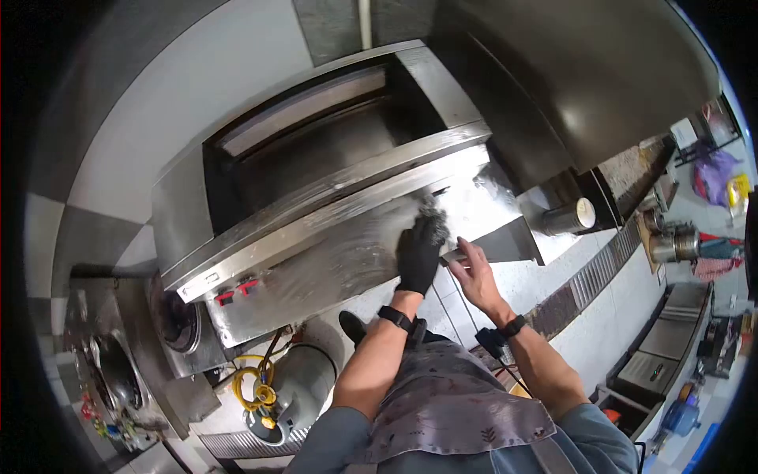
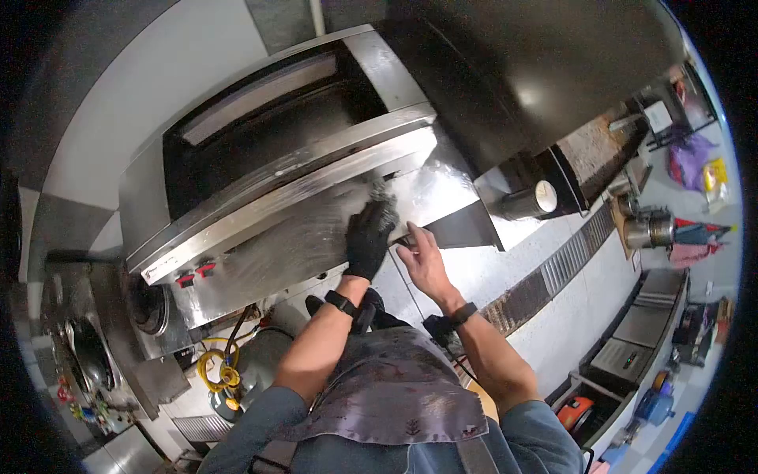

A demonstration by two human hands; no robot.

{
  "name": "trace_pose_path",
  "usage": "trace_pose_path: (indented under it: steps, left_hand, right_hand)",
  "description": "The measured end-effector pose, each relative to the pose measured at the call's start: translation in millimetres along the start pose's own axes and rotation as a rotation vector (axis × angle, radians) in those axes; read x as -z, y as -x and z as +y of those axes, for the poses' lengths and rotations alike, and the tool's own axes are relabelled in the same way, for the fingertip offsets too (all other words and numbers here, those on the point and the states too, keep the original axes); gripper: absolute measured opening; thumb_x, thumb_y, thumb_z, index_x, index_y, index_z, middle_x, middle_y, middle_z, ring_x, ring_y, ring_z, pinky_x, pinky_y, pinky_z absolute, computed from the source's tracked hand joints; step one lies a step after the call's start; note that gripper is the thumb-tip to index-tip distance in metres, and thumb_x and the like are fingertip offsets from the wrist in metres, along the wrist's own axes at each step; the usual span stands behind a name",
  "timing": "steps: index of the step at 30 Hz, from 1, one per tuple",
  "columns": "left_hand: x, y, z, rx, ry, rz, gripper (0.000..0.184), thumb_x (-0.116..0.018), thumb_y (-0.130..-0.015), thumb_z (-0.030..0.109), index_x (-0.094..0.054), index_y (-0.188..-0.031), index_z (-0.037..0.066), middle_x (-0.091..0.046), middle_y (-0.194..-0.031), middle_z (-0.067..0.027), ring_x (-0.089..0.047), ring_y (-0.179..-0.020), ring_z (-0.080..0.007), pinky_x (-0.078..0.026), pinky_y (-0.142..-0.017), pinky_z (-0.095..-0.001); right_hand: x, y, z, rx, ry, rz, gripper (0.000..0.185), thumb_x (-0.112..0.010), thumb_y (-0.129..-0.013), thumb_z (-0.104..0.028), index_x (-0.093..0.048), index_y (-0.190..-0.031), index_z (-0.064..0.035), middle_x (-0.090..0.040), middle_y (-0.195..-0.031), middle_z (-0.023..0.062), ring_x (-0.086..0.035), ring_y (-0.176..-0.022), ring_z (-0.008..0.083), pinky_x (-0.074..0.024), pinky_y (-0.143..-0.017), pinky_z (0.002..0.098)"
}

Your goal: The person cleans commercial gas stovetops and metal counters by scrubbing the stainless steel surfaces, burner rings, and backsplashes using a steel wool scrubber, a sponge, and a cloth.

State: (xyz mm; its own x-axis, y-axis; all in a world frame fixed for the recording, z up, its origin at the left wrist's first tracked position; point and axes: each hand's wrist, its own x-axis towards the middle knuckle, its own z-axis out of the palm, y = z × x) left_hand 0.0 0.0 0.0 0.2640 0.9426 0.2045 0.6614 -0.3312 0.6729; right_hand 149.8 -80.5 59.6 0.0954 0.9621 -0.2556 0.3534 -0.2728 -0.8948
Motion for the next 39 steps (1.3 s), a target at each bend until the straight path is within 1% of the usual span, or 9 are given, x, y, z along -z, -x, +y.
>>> trace_pose_path:
  steps: [3,7,9,13,15,19,27,32,39]
  left_hand:
    - [-9.6,-3.7,43.9,-0.052,0.304,0.01,0.049,-0.062,-0.088,0.012,-0.059,-0.136,0.006,-0.062,-0.132,-0.0223,-0.063,-0.11,-0.04,-0.049,-0.097,-0.0477]
    - [-36.5,-14.7,93.9,-0.18,0.596,0.005,0.059,-0.066,-0.087,0.007,-0.05,-0.143,0.003,-0.057,-0.137,-0.0255,-0.054,-0.127,-0.0433,-0.043,-0.108,-0.0479]
    - [-25.2,-10.7,104.2,-0.224,0.581,-0.054,0.074,-0.073,-0.086,0.007,-0.04,-0.152,0.0,-0.047,-0.151,-0.027,-0.044,-0.141,-0.0424,-0.036,-0.118,-0.0459]
    - [-12.8,25.7,75.4,-0.107,0.337,-0.024,0.067,-0.075,-0.085,0.01,-0.048,-0.146,0.002,-0.051,-0.148,-0.0237,-0.048,-0.138,-0.0402,-0.036,-0.118,-0.0465]
    - [-0.3,45.8,46.5,-0.017,0.313,0.014,0.053,-0.072,-0.087,0.01,-0.057,-0.138,0.003,-0.057,-0.142,-0.0211,-0.049,-0.136,-0.0397,-0.037,-0.117,-0.0473]
    - [53.9,80.8,12.8,0.088,0.057,0.039,0.041,-0.069,-0.089,0.011,-0.061,-0.129,0.002,-0.06,-0.132,-0.0227,-0.055,-0.125,-0.0411,-0.044,-0.109,-0.0487]
    - [126.5,169.2,-29.0,0.42,-0.088,0.112,0.035,-0.071,-0.087,0.015,-0.066,-0.122,0.008,-0.066,-0.124,-0.0171,-0.06,-0.119,-0.038,-0.049,-0.101,-0.0469]
    - [144.3,227.2,-72.3,0.343,-0.195,0.271,0.037,-0.071,-0.089,0.017,-0.065,-0.124,0.008,-0.066,-0.124,-0.0177,-0.059,-0.119,-0.0389,-0.047,-0.104,-0.0478]
    - [196.6,279.4,-63.4,0.592,-0.086,0.516,0.029,-0.073,-0.088,0.014,-0.069,-0.116,0.008,-0.068,-0.109,-0.0169,-0.067,-0.099,-0.0358,-0.055,-0.083,-0.0436]
  right_hand:
    - [-2.8,-13.8,8.6,0.136,0.104,0.302,0.061,-0.068,-0.098,-0.024,-0.045,-0.147,0.005,-0.056,-0.135,0.021,-0.063,-0.111,0.0271,-0.0521,-0.095,0.0365]
    - [57.1,-34.7,22.3,-0.065,-0.499,0.381,0.051,-0.073,-0.096,-0.019,-0.055,-0.138,0.0046,-0.068,-0.115,0.0108,-0.062,-0.105,0.0185,-0.0513,-0.094,0.0331]
    - [84.8,-56.6,30.6,0.075,-0.208,0.489,0.054,-0.073,-0.095,-0.017,-0.053,-0.141,0.0042,-0.066,-0.122,0.0135,-0.061,-0.112,0.0212,-0.0503,-0.097,0.0344]
    - [126.9,-111.3,30.4,0.385,0.546,0.659,0.051,-0.072,-0.091,-0.01,-0.055,-0.138,0.0013,-0.061,-0.13,0.0229,-0.062,-0.117,0.0385,-0.0516,-0.098,0.0427]
    - [120.2,-127.4,30.5,0.324,0.552,0.548,0.051,-0.073,-0.087,-0.007,-0.057,-0.134,0.0002,-0.06,-0.126,0.0241,-0.06,-0.112,0.045,-0.0509,-0.097,0.046]
    - [55.7,-107.2,27.5,0.486,0.725,0.483,0.057,-0.075,-0.081,-0.011,-0.056,-0.135,-0.0032,-0.06,-0.125,0.0208,-0.059,-0.104,0.0406,-0.0489,-0.092,0.0483]
    - [-85.6,-84.2,-37.6,0.639,0.7,0.238,0.052,-0.074,-0.082,-0.014,-0.06,-0.131,-0.0027,-0.062,-0.121,0.017,-0.059,-0.105,0.0378,-0.0496,-0.092,0.0468]
    - [-179.8,-59.3,-83.1,0.838,0.699,0.059,0.054,-0.076,-0.083,-0.02,-0.059,-0.132,-0.0067,-0.06,-0.117,0.0133,-0.058,-0.104,0.0341,-0.0489,-0.088,0.047]
    - [-269.2,4.9,-97.7,1.049,0.706,-0.22,0.057,-0.079,-0.077,-0.017,-0.062,-0.13,-0.0054,-0.061,-0.12,0.0149,-0.059,-0.105,0.0358,-0.0495,-0.089,0.0475]
